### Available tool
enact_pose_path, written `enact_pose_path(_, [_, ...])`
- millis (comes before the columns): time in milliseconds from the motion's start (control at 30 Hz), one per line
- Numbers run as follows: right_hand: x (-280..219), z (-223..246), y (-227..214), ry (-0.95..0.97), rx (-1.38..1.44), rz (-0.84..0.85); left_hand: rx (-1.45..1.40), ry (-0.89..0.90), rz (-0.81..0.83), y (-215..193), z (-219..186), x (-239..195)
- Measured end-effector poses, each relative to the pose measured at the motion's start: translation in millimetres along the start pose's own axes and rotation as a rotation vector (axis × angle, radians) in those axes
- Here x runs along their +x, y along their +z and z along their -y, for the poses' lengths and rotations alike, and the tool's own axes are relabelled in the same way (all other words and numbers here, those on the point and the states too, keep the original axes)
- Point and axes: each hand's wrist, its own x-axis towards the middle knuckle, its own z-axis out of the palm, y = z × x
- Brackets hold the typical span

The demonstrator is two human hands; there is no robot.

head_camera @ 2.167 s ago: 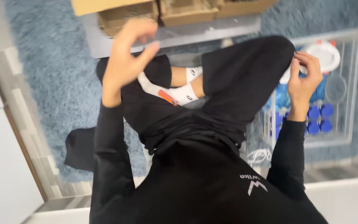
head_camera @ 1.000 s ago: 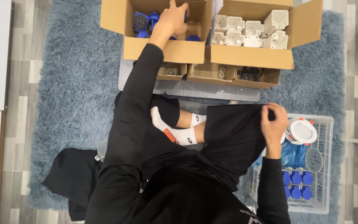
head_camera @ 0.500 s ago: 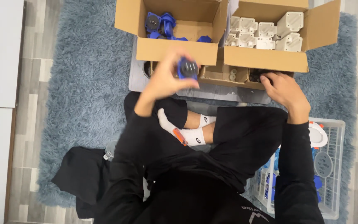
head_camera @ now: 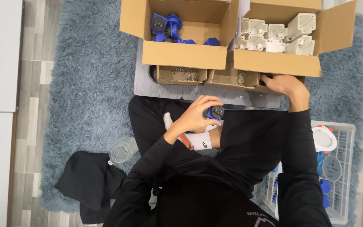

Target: Assembling or inspecting electrical components using a screwdriver while sitting on the floor

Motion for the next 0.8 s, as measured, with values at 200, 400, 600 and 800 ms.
enact_pose_path(200, [53,-77,43,-0.132,0.028,-0.234,0.089,-0.066,-0.035,2,1,2])
enact_pose_path(400, [37,-92,45,-0.225,0.233,-0.489,0.119,-0.143,-0.075,12,11,-1])
enact_pose_path(600, [-10,-66,35,-0.350,0.206,-0.633,0.178,-0.142,-0.083,20,21,-3])
enact_pose_path(800, [-23,-60,48,-0.419,0.244,-0.772,0.236,-0.136,-0.124,26,31,-4])
